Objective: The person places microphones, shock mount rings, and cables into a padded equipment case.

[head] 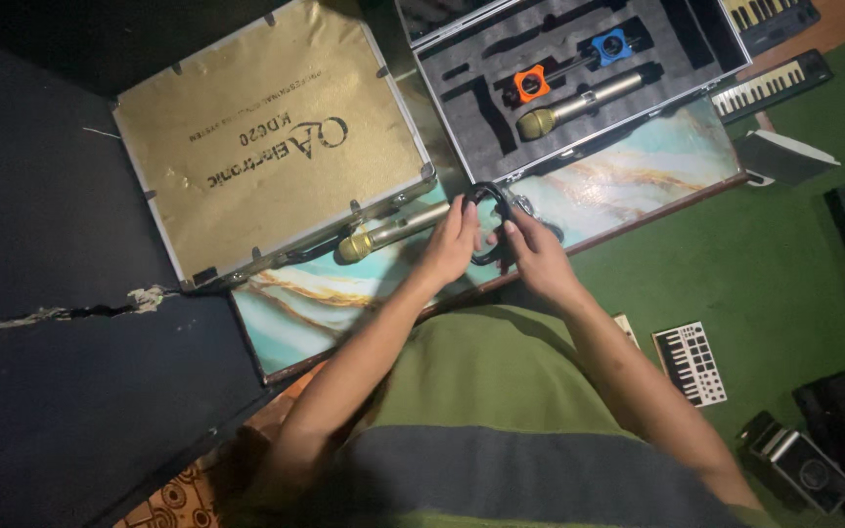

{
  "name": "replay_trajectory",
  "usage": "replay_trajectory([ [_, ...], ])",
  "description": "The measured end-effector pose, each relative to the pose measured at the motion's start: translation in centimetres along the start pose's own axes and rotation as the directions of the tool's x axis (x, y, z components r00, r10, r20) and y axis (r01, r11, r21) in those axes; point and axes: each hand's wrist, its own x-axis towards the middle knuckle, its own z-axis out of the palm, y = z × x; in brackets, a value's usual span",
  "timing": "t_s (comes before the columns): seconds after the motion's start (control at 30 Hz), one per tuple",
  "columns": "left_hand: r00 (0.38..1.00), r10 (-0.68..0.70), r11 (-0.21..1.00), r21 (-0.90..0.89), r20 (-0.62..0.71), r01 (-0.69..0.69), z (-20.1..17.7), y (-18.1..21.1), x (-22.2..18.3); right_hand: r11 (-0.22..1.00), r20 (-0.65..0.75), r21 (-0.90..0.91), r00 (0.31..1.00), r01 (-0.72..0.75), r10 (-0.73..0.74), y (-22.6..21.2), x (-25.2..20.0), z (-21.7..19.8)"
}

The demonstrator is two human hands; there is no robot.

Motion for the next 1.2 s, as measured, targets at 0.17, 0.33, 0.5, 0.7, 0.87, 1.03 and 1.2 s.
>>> replay_trajectory([
  [0.17,1.0,-0.005,0.957,-0.29,-0.006,0.003,1.0,-0.6,0.3,0.966,-0.063,-0.255,0.996,0.047,-0.065,-1.0,-0.4,0.4],
  [0.33,0.999,-0.013,0.959,-0.283,-0.052,-0.002,1.7,-0.4,0.1,0.884,-0.1,-0.466,0.995,-0.044,-0.003,-1.4,-0.6,0.0],
  [0.5,0.995,-0.096,0.867,-0.49,-0.001,0.083,2.8,-1.2,0.5,0.889,-0.06,-0.452,0.993,0.065,-0.104,-0.3,-0.2,-0.8],
  [0.7,0.995,0.077,0.745,-0.659,-0.07,-0.104,3.3,-2.2,0.8,0.87,-0.055,-0.485,0.99,0.088,-0.131,-0.4,-0.2,-0.9],
  [0.87,0.999,-0.04,0.731,-0.681,-0.001,0.029,2.5,-1.1,0.7,0.956,-0.032,-0.282,0.996,-0.085,0.079,-1.2,-0.8,1.3],
  [1.03,0.998,-0.015,0.716,-0.696,0.053,0.048,1.7,0.4,0.2,0.983,-0.034,-0.099,0.988,-0.156,0.153,-1.0,-0.4,1.3],
  [1.2,0.991,0.055,0.593,-0.803,0.118,0.063,1.2,0.2,0.0,0.942,-0.096,-0.334,0.995,-0.036,0.004,-0.9,-0.4,0.5],
])
